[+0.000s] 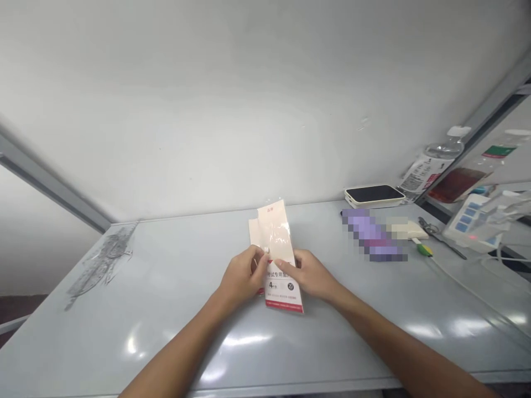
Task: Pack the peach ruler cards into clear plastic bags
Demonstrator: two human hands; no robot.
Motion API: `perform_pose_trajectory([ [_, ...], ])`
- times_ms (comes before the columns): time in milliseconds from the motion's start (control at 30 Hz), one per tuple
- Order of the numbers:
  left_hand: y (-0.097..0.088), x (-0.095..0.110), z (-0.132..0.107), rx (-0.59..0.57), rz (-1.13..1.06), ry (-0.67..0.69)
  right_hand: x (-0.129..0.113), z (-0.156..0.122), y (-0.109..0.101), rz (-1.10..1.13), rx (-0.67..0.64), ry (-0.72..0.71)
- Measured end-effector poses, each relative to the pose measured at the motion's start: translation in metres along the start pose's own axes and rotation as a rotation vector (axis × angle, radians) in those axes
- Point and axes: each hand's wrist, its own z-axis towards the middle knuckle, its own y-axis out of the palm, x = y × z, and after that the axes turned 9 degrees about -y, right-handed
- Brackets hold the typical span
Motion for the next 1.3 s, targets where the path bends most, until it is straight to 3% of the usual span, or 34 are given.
perform_pose_trajectory([
  [133, 0.002, -0.003, -0.001, 0.115, 0.102, 0.098, 0.002, -0.003, 0.008, -0.126, 0.075, -0.107],
  [267, 0.002, -0.007, 0.000, 0.160, 0.206, 0.254, -0.004, -0.006, 0.009, -0.167, 0.065, -0.189],
  [567, -0.001, -0.010, 0.000, 0.084, 0.299, 0.340, -0.004, -0.011, 0.006, -0.221, 0.024, -0.115],
  [867, -0.002, 0.002, -0.006, 0.001, 0.242, 0.192, -0.003, -0.013, 0.009, -0.285, -0.018, -0.128],
  [1100, 0.004, 0.012, -0.013, 0.017, 0.064, -0.077, -0.006, -0.015, 0.017, -0.346, -0.002, -0.131],
  [1300, 0.001, 0.016, -0.012, 0.028, -0.015, -0.228, -0.010, -0.022, 0.027, -0.364, 0.007, -0.118],
])
